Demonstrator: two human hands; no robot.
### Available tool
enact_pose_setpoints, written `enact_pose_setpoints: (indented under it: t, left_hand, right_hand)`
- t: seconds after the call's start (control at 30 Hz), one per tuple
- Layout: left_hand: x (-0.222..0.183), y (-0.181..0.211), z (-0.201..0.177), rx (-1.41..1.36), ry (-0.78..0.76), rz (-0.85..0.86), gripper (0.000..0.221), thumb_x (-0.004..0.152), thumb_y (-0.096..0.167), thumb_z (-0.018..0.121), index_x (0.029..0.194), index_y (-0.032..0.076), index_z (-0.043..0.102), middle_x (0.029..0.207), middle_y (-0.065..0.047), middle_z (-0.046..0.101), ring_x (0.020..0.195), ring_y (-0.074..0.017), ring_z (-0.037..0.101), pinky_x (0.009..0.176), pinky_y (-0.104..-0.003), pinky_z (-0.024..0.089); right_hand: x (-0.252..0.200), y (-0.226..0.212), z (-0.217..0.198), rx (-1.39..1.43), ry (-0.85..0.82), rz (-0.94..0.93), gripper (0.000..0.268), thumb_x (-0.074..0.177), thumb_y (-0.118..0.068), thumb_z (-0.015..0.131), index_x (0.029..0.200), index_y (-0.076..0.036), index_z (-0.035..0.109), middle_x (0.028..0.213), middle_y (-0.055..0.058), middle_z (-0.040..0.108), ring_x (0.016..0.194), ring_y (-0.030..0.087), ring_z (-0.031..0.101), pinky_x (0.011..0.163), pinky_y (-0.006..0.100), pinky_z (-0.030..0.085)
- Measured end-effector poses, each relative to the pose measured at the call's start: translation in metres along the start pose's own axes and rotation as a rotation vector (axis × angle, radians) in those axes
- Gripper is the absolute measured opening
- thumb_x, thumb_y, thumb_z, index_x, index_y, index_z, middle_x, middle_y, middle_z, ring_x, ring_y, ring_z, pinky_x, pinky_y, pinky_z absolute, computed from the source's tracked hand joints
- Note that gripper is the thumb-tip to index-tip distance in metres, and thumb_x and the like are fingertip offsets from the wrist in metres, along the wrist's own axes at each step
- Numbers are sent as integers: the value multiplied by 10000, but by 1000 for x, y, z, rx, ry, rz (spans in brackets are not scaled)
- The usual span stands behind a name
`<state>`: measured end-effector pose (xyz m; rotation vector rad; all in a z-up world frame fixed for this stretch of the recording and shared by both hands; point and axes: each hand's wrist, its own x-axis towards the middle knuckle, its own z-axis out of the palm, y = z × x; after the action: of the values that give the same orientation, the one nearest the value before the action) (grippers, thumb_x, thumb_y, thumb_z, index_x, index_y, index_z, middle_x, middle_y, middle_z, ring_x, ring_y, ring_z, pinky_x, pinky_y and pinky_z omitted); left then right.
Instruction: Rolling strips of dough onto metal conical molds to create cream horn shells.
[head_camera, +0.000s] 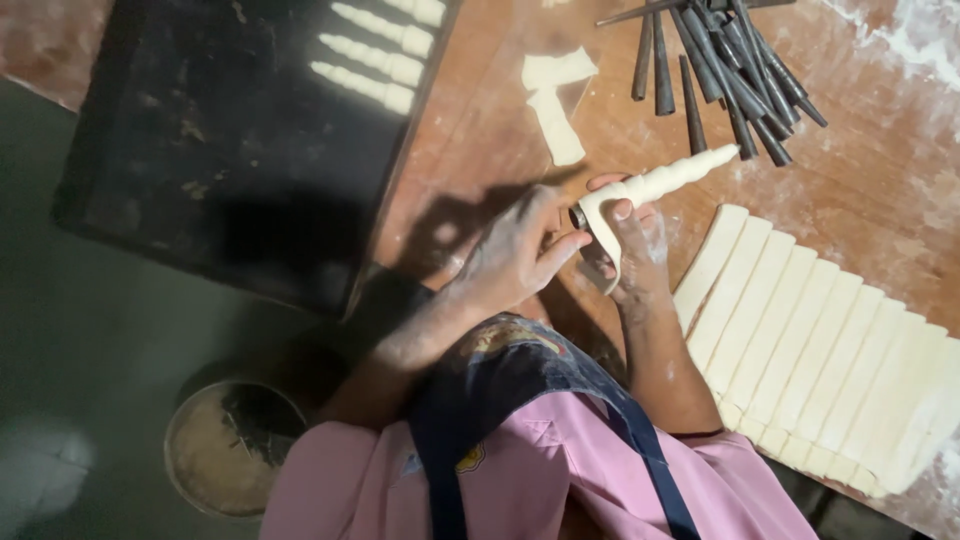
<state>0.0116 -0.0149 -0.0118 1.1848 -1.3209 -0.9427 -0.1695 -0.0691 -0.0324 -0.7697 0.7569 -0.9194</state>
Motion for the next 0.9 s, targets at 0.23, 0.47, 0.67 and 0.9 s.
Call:
enact_pose_setpoints:
  t: [0.23, 0.47, 0.67, 0.9]
  left_hand:
    - [-11, 2, -6, 334, -41, 242, 248, 1020, 220, 660, 1118, 12, 566, 1000, -178, 628, 909, -379, 655, 759, -451, 529]
    - [-19, -16, 2, -240, -29, -371, 272, 1058, 245, 638, 1027, -21, 591, 777, -149, 593, 683, -284, 591, 604, -403, 453]
    - [-14, 21, -20, 265, 6, 135, 356, 984, 219, 664, 1213, -32, 557, 999, -190, 659, 831, -345, 675, 719, -437, 526]
    - [-29, 7, -22, 508, -142, 196, 301, 984, 262, 725, 1049, 39, 533, 898, -191, 625, 853, -400, 664, 711, -492, 510]
  right_hand:
    - [-7, 6, 8, -56, -95, -79, 714, 891, -493, 831, 1311, 10, 546, 860, 79, 669, 481, 70, 507, 389, 206, 361]
    - [3, 20, 5, -217, -56, -125, 708, 866, -503, 827, 1302, -5, 575, 832, 61, 680, 460, 71, 515, 370, 215, 379]
    - [0, 16, 7, 8, -63, 89, 698, 916, -497, 809, 1313, 16, 552, 879, 68, 663, 453, 51, 470, 372, 186, 337]
    - [-15, 14, 24, -109, -116, -70, 793, 859, -513, 814, 1373, 3, 502, 874, 70, 684, 442, 59, 505, 351, 195, 359]
